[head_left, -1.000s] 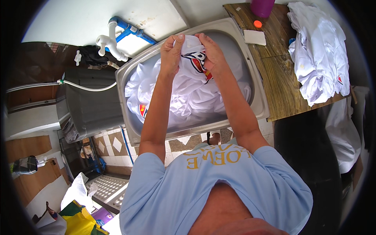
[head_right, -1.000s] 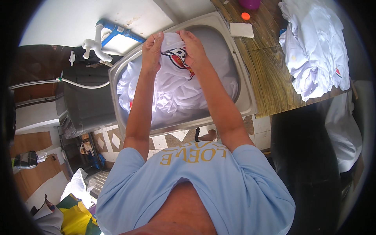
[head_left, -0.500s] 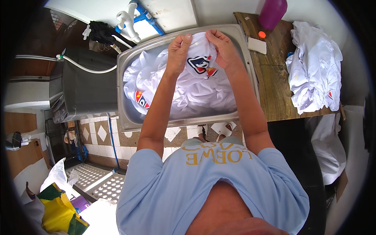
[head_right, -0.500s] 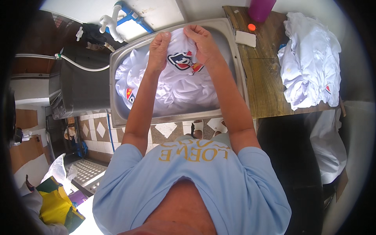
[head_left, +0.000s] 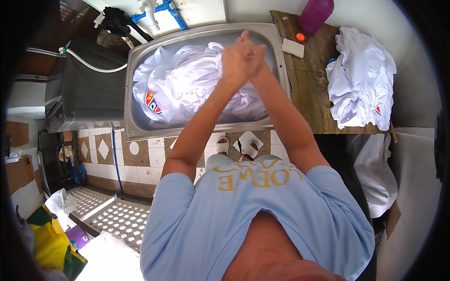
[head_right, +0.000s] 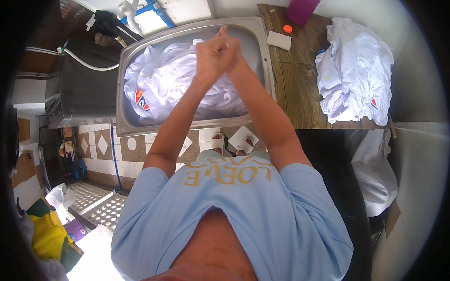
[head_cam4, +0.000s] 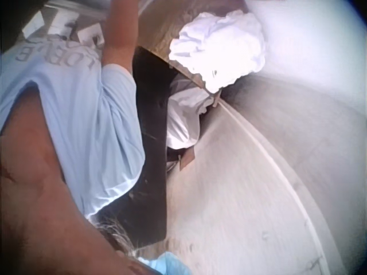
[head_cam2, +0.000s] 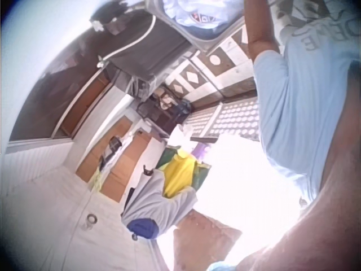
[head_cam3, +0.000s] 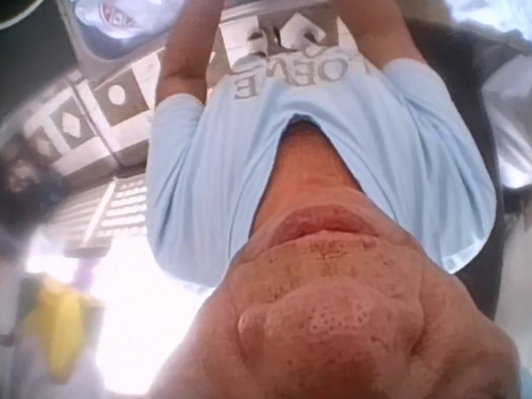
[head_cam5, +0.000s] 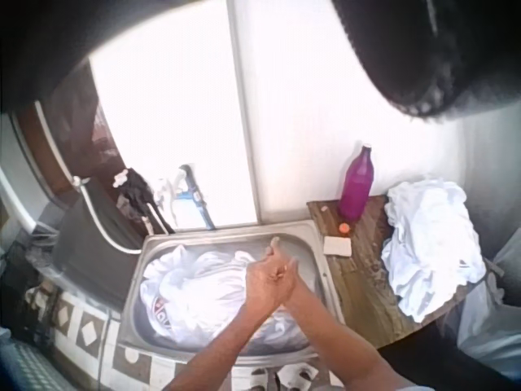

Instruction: The person washes white garments by hand in a sink filled with water, rubbing soap onto specific spots and scrubing the fabric together before lifting items out to inspect them.

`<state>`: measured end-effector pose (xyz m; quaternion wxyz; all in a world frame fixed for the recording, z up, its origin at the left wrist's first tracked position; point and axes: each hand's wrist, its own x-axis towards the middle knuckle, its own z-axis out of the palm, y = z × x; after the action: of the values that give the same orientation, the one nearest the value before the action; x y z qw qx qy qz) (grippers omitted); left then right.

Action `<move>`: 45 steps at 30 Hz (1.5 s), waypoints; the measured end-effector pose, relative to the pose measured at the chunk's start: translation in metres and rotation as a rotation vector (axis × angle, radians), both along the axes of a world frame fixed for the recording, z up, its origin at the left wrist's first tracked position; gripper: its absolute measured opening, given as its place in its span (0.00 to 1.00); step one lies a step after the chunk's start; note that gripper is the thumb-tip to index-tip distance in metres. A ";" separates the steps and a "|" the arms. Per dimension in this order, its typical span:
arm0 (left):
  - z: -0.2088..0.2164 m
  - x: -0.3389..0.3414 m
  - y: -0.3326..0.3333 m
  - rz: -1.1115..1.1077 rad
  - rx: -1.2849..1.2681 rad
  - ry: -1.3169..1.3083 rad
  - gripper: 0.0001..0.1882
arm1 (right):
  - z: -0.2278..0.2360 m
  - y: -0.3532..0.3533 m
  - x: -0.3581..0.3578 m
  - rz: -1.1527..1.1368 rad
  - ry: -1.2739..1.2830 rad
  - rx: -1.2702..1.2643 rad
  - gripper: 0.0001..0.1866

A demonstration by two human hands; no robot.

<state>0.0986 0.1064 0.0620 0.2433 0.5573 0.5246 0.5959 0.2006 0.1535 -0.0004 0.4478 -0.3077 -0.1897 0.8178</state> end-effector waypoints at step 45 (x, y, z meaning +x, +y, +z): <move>-0.090 -0.024 -0.005 0.162 0.120 0.194 0.13 | -0.027 -0.026 -0.030 -0.022 -0.425 0.241 0.18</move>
<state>0.0747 0.1015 -0.0281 0.1087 0.5817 0.5522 0.5873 0.1705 0.1274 -0.0277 0.4401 -0.4194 -0.3723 0.7012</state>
